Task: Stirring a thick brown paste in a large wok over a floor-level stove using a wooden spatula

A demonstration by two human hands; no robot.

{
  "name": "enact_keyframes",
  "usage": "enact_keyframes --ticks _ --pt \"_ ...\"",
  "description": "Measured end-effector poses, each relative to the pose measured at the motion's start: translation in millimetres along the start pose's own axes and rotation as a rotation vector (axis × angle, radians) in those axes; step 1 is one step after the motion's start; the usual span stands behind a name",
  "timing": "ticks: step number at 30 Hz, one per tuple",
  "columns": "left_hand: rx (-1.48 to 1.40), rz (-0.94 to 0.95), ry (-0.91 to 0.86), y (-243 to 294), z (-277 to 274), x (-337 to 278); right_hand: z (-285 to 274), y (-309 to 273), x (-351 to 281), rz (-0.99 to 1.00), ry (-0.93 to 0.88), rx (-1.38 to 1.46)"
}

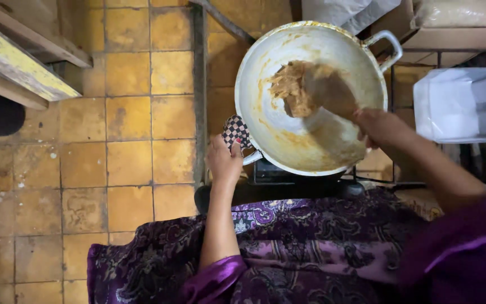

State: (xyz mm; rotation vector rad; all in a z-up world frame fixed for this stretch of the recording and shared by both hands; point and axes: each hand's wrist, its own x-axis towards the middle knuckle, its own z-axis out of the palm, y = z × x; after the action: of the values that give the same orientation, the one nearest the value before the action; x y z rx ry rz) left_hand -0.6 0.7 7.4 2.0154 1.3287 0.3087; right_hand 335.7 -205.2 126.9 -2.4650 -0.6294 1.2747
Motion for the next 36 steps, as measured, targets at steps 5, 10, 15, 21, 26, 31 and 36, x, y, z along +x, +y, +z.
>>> enact_keyframes --ticks 5,10,15,21,26,31,36 --pt "0.02 0.013 0.108 -20.9 30.4 13.0 -17.1 59.6 30.1 -0.048 0.248 -0.319" --pt "-0.02 0.03 0.082 -5.7 4.4 7.7 1.4 12.7 37.0 -0.158 0.249 -0.271" --pt "-0.034 0.046 0.063 -10.3 0.1 7.1 -7.9 22.8 31.7 -0.273 -0.023 -0.858" --pt "0.097 0.071 0.07 -41.1 18.2 19.4 -40.0 10.7 -41.2 -0.059 0.193 -0.166" --pt "0.08 -0.072 0.023 -44.2 13.2 23.2 -25.3 37.2 13.3 0.081 0.103 -0.257" --pt "0.084 -0.121 0.034 -36.9 12.6 18.7 -31.2 84.1 -5.9 -0.038 0.187 -0.339" --pt "0.034 -0.164 0.067 -0.7 -0.7 6.2 -26.3 117.1 -7.6 -0.008 0.089 -0.492"
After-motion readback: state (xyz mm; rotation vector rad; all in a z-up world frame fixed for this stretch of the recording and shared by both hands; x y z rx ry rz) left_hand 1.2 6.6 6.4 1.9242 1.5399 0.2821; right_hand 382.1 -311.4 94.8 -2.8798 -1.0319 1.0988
